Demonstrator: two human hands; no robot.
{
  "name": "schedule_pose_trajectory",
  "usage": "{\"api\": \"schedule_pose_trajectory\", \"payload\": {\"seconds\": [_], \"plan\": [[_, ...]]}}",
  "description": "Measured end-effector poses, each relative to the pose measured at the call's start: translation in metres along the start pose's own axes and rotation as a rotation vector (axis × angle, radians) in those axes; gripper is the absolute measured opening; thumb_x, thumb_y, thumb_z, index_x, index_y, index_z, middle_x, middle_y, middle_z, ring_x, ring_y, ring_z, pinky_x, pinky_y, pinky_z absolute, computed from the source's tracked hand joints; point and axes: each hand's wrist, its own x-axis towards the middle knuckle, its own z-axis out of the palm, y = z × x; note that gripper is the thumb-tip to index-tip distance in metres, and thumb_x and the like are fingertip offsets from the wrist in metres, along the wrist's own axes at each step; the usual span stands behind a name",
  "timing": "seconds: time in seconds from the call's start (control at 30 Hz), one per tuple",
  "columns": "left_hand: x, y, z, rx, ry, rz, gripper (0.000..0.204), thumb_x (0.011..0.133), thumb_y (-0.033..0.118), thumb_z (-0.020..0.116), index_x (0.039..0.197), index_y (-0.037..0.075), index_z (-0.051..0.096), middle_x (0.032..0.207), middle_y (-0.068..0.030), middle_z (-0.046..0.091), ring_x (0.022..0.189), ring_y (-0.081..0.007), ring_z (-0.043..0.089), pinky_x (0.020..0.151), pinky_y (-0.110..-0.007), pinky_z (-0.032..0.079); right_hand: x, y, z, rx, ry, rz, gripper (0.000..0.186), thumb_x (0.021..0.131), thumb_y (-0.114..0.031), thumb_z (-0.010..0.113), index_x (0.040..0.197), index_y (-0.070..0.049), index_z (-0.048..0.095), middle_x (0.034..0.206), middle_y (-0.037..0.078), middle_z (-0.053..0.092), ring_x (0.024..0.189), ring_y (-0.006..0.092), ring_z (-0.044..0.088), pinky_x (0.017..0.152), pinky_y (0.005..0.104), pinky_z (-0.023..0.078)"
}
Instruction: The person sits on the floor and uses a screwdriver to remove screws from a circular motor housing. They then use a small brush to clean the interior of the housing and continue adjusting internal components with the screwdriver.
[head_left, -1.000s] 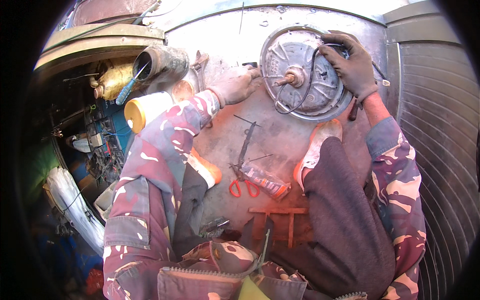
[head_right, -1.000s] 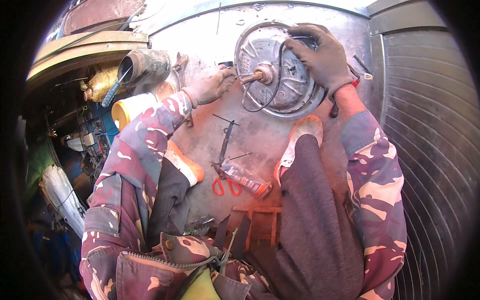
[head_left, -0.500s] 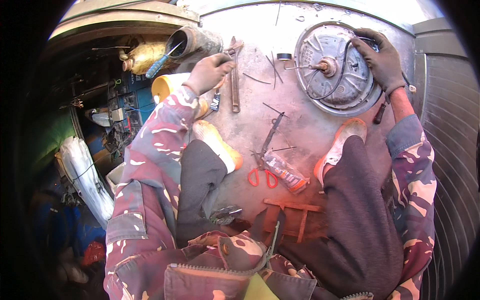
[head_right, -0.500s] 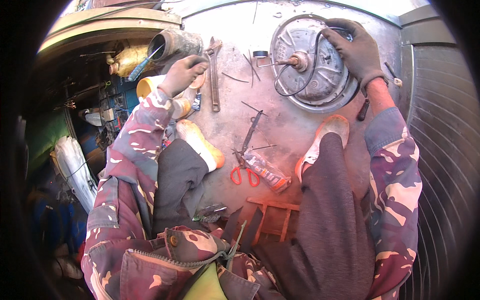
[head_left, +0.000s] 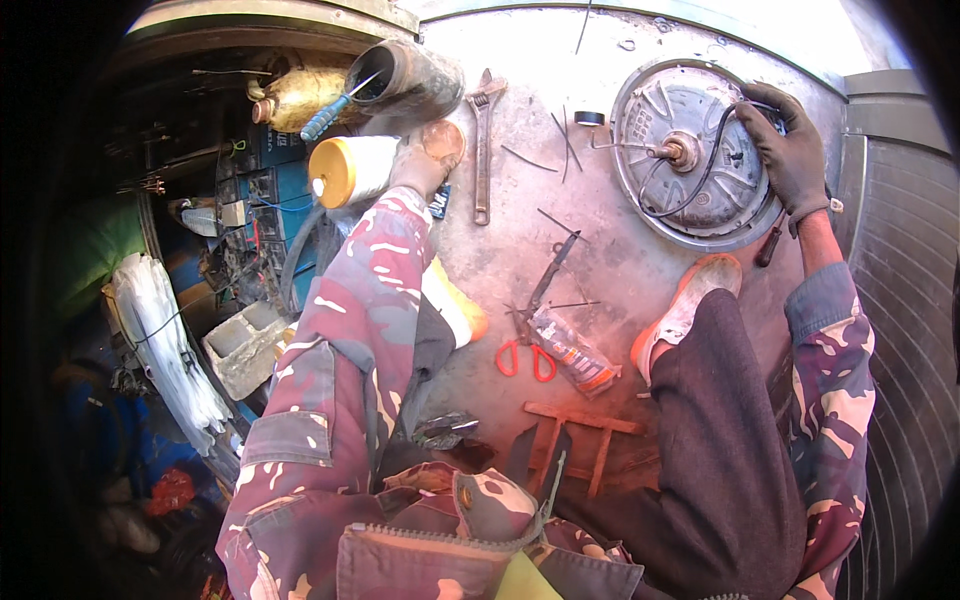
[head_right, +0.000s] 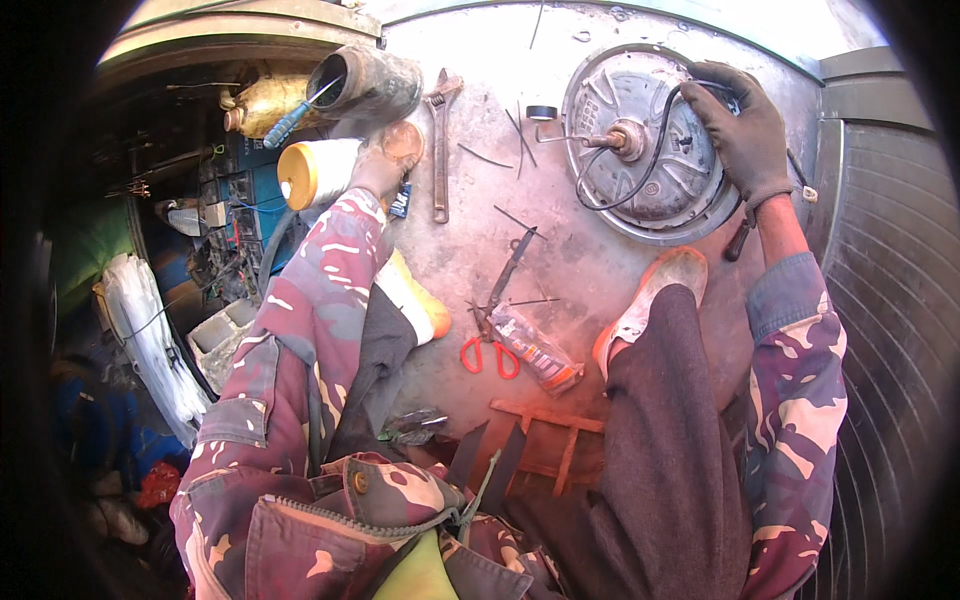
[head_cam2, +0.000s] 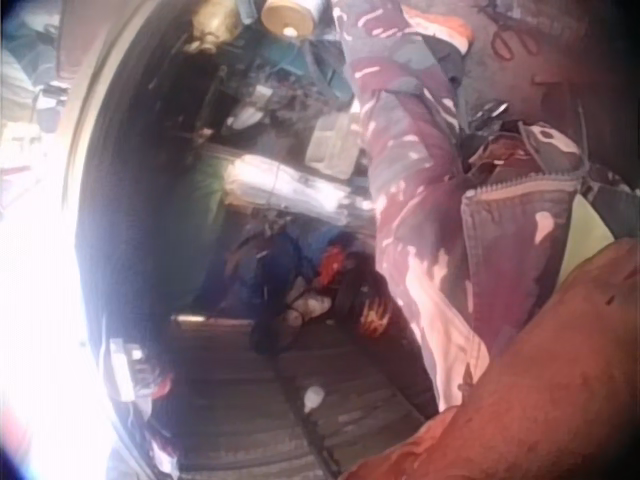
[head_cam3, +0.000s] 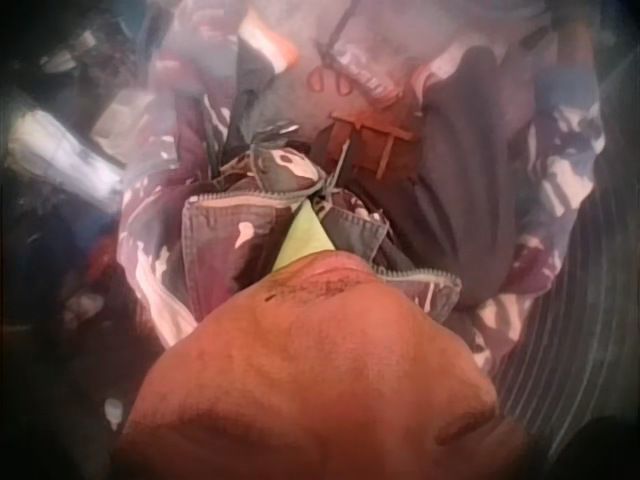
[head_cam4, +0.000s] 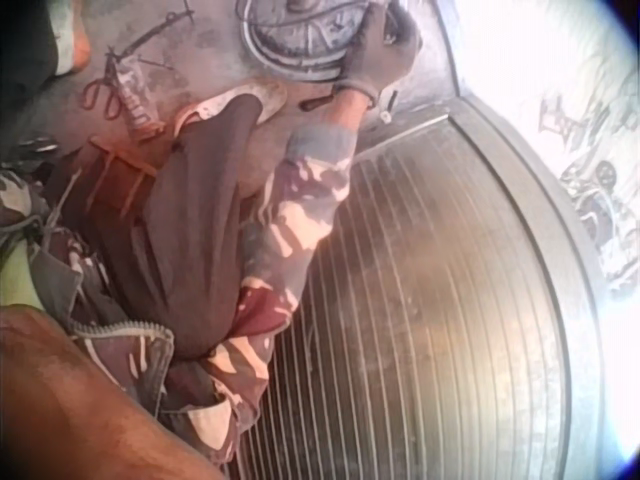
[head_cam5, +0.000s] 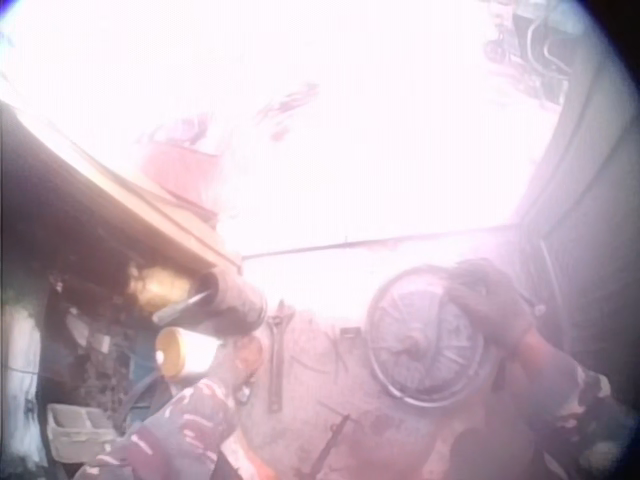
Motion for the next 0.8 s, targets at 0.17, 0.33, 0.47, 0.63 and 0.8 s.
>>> {"api": "schedule_pose_trajectory", "payload": {"seconds": [0.17, 0.33, 0.47, 0.63, 0.8], "plan": [[0.022, -0.006, -0.003, -0.116, -0.125, -0.008, 0.104, 0.076, 0.053, 0.09, 0.152, 0.0, 0.043, 0.146, -0.0263, 0.058, 0.137, -0.0415, 0.055, 0.114, -0.044, 0.045, -0.002, -0.001, 0.0, -0.006, 0.001, 0.024, 0.034, 0.095, -0.028, 0.08, 0.122, -0.007, 0.077, 0.121, 0.008, 0.075, 0.113, 0.016, 0.07, 0.099, 0.0293, 0.053], [0.014, 0.001, -0.001, -0.086, -0.065, 0.021, 0.102, 0.074, 0.046, 0.093, 0.152, 0.002, 0.044, 0.146, -0.0255, 0.057, 0.136, -0.041, 0.055, 0.114, -0.045, 0.045, 0.001, 0.001, 0.0, -0.003, -0.011, 0.047, 0.035, 0.094, -0.028, 0.081, 0.122, -0.008, 0.077, 0.119, 0.008, 0.076, 0.113, 0.0163, 0.07, 0.099, 0.0296, 0.053], [-0.012, 0.016, -0.015, -0.174, -0.014, 0.049, 0.104, 0.074, 0.045, 0.093, 0.154, 0.004, 0.041, 0.145, -0.0269, 0.056, 0.134, -0.0431, 0.056, 0.113, -0.047, 0.046, 0.0, 0.002, -0.001, -0.016, -0.01, 0.031, 0.036, 0.094, -0.027, 0.081, 0.123, -0.007, 0.076, 0.12, 0.009, 0.076, 0.113, 0.017, 0.07, 0.099, 0.0301, 0.053], [-0.099, 0.031, -0.024, 0.018, -0.083, 0.437, 0.108, 0.073, 0.045, 0.093, 0.157, 0.005, 0.038, 0.15, -0.0272, 0.05, 0.135, -0.0432, 0.054, 0.113, -0.047, 0.047, 0.001, -0.001, -0.002, -0.008, -0.009, 0.034, 0.036, 0.094, -0.026, 0.08, 0.123, -0.006, 0.076, 0.121, 0.01, 0.075, 0.113, 0.0176, 0.07, 0.099, 0.0306, 0.053], [-0.143, 0.043, -0.01, -0.031, -0.301, 0.444, 0.103, 0.078, 0.049, 0.086, 0.159, 0.007, 0.039, 0.156, -0.0235, 0.045, 0.143, -0.0422, 0.046, 0.117, -0.048, 0.043, 0.001, 0.0, -0.002, 0.036, -0.023, 0.064, 0.034, 0.095, -0.024, 0.081, 0.123, -0.006, 0.076, 0.125, 0.009, 0.073, 0.115, 0.0172, 0.069, 0.101, 0.0306, 0.053]]}}
